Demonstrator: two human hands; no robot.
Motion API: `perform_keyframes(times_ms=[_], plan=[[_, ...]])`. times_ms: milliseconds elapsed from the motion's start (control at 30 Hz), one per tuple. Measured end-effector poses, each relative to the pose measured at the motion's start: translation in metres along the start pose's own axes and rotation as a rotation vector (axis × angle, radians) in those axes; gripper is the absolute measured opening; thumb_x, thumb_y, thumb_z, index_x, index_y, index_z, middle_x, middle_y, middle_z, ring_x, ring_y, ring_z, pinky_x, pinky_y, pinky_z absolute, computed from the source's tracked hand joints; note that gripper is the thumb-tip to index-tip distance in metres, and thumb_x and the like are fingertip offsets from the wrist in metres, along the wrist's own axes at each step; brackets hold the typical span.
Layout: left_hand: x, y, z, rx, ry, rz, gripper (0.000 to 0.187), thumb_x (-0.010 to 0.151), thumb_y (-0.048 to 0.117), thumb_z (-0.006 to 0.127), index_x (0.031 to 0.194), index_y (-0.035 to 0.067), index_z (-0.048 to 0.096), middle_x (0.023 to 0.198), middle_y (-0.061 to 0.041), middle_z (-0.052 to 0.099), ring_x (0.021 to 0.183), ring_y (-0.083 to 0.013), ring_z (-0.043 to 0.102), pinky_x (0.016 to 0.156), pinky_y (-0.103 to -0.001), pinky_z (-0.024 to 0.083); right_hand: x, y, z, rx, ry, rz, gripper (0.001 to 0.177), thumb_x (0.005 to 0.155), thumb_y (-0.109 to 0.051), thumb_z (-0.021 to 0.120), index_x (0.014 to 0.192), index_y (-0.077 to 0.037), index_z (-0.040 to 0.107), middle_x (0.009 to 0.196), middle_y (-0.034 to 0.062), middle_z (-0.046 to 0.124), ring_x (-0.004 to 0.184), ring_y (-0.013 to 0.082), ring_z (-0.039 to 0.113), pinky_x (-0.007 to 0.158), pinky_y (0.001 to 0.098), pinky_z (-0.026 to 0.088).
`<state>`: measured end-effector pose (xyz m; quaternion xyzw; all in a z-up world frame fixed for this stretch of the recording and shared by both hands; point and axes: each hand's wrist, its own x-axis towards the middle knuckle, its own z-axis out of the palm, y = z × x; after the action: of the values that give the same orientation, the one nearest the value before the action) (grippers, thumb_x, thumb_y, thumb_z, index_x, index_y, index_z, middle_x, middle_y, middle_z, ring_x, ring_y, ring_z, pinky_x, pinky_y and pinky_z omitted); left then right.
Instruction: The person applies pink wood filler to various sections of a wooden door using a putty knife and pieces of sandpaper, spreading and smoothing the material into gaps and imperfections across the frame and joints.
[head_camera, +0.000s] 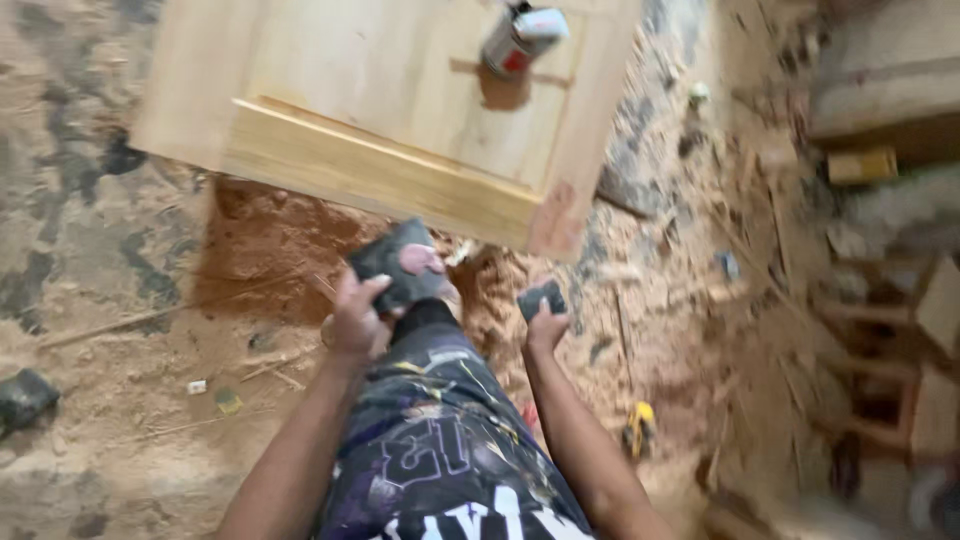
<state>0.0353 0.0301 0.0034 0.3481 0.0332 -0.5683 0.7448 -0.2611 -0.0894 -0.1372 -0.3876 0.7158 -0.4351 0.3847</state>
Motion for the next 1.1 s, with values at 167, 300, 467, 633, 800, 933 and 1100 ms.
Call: perform_keyframes(times_ms=[167,300,467,633,800,933,1100], plan=[[0.004,0.037,-0.023,0.066,-0.093,0.008,0.038,0.092,0.005,0.053,0.129,-0.002,0.057,0.104,-0.011,0.07,0.075,-0.014,0.063,0.057,-0.026,0.049,0.03,0.032,0.036,0.705,0.299,0.557,0.026,0.094,-0.002,0.067,0.117,0.01,0.065,0.108,0.015,0.072,0.093,0.0302,0.07,0.081,0.0463,0.058],[0.021,0.066,-0.039,0.092,-0.085,-0.024,0.036,0.095,0.004,0.054,0.13,-0.001,0.054,0.103,-0.009,0.066,0.075,-0.0145,0.063,0.057,-0.028,0.05,0.036,0.018,0.069,0.82,0.265,0.556,0.027,0.096,-0.001,0.062,0.121,0.009,0.063,0.112,0.0151,0.071,0.099,0.031,0.069,0.087,0.0462,0.057],[0.043,0.122,-0.062,0.129,-0.09,-0.025,0.04,0.091,0.005,0.053,0.131,-0.002,0.056,0.103,-0.011,0.07,0.073,-0.0132,0.063,0.054,-0.025,0.05,-0.005,-0.037,0.063,0.851,-0.111,0.339,0.03,0.098,0.002,0.056,0.127,0.008,0.062,0.116,0.0151,0.071,0.105,0.0321,0.068,0.095,0.0461,0.056],[0.111,0.167,-0.08,0.391,-0.085,-0.071,0.037,0.093,0.006,0.055,0.129,-0.001,0.058,0.101,-0.008,0.069,0.07,-0.0114,0.063,0.053,-0.025,0.051,-0.059,-0.125,0.137,0.292,-0.578,0.047,0.03,0.1,0.006,0.055,0.13,0.007,0.062,0.119,0.0141,0.071,0.109,0.0319,0.066,0.1,0.0434,0.054],[0.179,0.211,-0.077,0.731,-0.107,-0.327,0.036,0.09,0.006,0.057,0.126,0.004,0.058,0.095,-0.005,0.067,0.069,-0.0092,0.064,0.05,-0.025,0.051,-0.089,-0.255,0.216,-0.263,-1.022,-0.769,0.045,0.091,0.01,0.053,0.127,-0.009,0.071,0.127,0.0082,0.074,0.114,0.0232,0.074,0.098,0.0379,0.063],[0.228,0.231,-0.071,0.803,-0.261,-0.443,0.031,0.093,0.004,0.059,0.124,0.0,0.06,0.094,-0.006,0.067,0.072,-0.0113,0.063,0.058,-0.025,0.053,-0.089,-0.318,0.255,-0.574,-1.215,-1.096,0.045,0.08,0.001,0.064,0.122,-0.014,0.073,0.124,0.0054,0.073,0.111,0.0256,0.07,0.081,0.0398,0.06],[0.275,0.212,-0.072,0.919,-0.475,-0.461,0.036,0.087,0.0,0.06,0.123,0.0,0.06,0.101,-0.003,0.069,0.085,-0.0088,0.065,0.073,-0.024,0.057,-0.083,-0.338,0.283,-0.721,-1.253,-1.148,0.043,0.077,-0.006,0.064,0.119,-0.012,0.072,0.122,0.0041,0.074,0.11,0.0255,0.069,0.074,0.0399,0.059]])
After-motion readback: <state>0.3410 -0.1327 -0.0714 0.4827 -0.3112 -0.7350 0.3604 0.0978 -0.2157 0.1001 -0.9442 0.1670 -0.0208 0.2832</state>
